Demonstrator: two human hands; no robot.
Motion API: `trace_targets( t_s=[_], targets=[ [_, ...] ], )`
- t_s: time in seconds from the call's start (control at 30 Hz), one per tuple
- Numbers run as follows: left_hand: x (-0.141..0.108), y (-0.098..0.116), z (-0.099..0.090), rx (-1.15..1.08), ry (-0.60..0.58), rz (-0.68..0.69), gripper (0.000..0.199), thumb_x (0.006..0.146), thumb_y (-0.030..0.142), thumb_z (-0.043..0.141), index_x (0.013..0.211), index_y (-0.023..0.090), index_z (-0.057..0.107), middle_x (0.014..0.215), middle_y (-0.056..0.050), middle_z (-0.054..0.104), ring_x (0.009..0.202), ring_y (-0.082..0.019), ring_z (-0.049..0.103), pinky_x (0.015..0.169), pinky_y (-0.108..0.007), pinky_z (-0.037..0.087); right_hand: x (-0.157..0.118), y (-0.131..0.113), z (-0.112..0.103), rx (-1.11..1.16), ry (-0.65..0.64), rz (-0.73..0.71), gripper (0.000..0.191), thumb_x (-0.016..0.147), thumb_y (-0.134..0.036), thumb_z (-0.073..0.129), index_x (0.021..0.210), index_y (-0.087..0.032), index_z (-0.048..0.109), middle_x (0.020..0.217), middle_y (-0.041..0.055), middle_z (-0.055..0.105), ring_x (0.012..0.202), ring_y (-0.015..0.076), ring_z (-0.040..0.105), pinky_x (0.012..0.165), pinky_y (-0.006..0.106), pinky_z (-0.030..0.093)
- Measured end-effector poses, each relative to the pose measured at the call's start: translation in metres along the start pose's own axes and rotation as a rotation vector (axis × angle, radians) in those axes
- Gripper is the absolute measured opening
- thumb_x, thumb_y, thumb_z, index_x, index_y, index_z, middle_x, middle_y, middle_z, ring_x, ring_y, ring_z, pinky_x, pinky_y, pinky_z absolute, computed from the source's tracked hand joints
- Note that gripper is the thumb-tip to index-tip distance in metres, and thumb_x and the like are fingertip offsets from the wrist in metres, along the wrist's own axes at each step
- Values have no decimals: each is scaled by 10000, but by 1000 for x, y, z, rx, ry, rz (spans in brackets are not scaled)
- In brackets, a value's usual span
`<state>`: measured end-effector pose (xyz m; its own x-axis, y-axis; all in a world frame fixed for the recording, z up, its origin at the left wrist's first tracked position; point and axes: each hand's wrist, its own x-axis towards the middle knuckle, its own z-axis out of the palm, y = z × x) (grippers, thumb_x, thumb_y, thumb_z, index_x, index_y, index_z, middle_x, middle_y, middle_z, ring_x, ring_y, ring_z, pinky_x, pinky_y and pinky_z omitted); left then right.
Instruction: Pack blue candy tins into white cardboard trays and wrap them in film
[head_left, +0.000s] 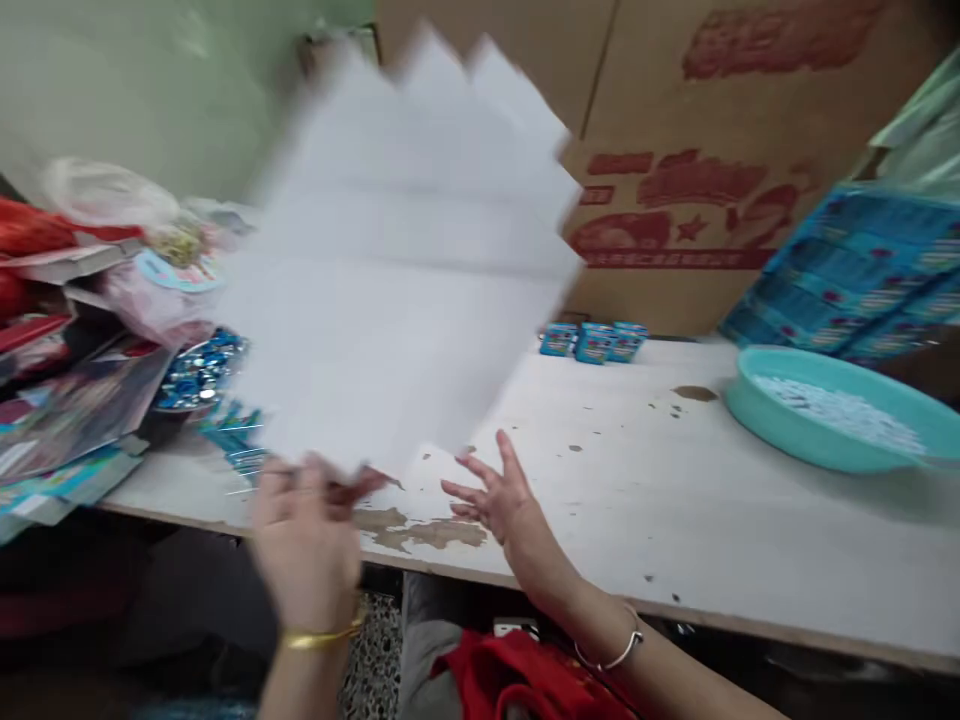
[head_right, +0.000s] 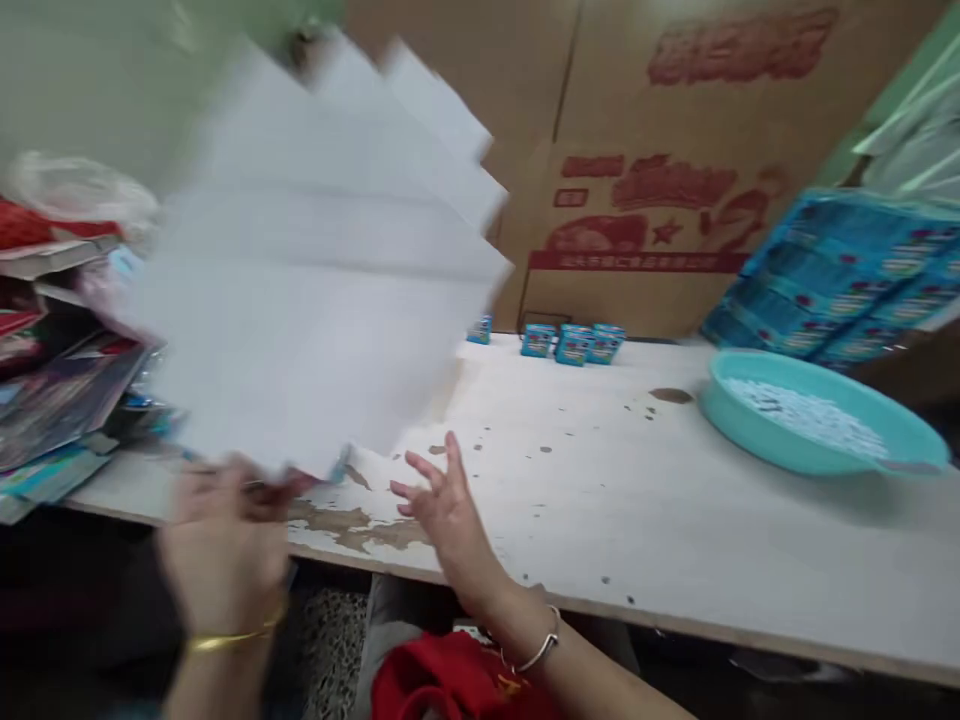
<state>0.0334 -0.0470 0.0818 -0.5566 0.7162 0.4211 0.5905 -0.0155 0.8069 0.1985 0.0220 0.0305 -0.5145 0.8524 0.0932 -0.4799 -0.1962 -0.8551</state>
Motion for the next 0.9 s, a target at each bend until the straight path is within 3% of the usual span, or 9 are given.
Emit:
trace_targets(
  t_s=[0.1,0.2,0.33,0.4,0.47,0.57,0.73,0.8,0.9],
  targets=[
    [-51,3,97,-288,-103,-233,255,940,466,295,1083,300,425,795,-3,664,707,-171,714,661,-333,597,-18,-20,-56,-56,312,9,757,768,-590,657,1363,-259,327,927,47,675,657,184,680,554,268,482],
    [-103,-4,153,-663,-340,-720,318,807,481,590,952,238,443,851,-42,704,721,-221,729,636,-325,592,-43,-23,-131,-145,424,136,580,684,-551,718,1085,-193,498,671,-31,609,470,136,585,426,214,364],
    [-142,-20,169,-668,-562,-1160,229,792,320,674,825,156,518,854,-158,733,713,-236,728,606,-292,582,-91,-1,-203,-589,547,161,484,784,-507,595,1091,-132,570,651,11,596,507,163,555,484,292,439],
    [-147,-27,167,-624,-613,-1237,186,806,276,671,807,130,556,896,-188,734,728,-232,729,629,-291,585,-118,10,-217,-985,587,-30,444,854,-384,522,1216,-131,561,848,97,650,766,236,628,707,415,523],
    [-148,-31,165,-594,-665,-1258,177,810,272,676,812,115,595,930,-195,733,747,-226,730,655,-291,588,-139,20,-217,-1331,417,-196,486,872,-242,489,1354,-180,487,1216,160,598,1164,304,536,978,541,426],
    [-151,-32,166,-546,-786,-1253,207,824,299,664,811,93,652,954,-192,734,771,-211,726,695,-279,584,-152,32,-211,-1549,50,-283,560,895,-171,478,1444,-231,384,1493,118,394,1422,307,253,1124,614,227],
    [-147,-28,154,-447,-1142,-1082,351,727,445,740,808,112,667,868,-168,739,790,-237,715,769,-340,564,-137,52,-214,-1418,118,-393,330,933,-158,448,1198,-259,616,1249,74,638,1242,238,506,1123,582,258],
    [-134,-28,139,-293,-1237,-798,341,743,469,708,818,140,658,833,-135,731,798,-246,704,786,-378,553,-132,53,-219,-1280,191,-390,232,942,-203,472,1055,-258,667,1114,54,698,1121,219,582,1092,553,317],
    [-105,-33,117,159,-1125,-103,278,806,392,630,955,163,677,927,-134,705,921,-279,661,858,-441,515,-129,48,-222,-1087,268,-341,162,939,-281,522,947,-248,681,996,40,725,982,204,634,1042,510,375]
  ],
)
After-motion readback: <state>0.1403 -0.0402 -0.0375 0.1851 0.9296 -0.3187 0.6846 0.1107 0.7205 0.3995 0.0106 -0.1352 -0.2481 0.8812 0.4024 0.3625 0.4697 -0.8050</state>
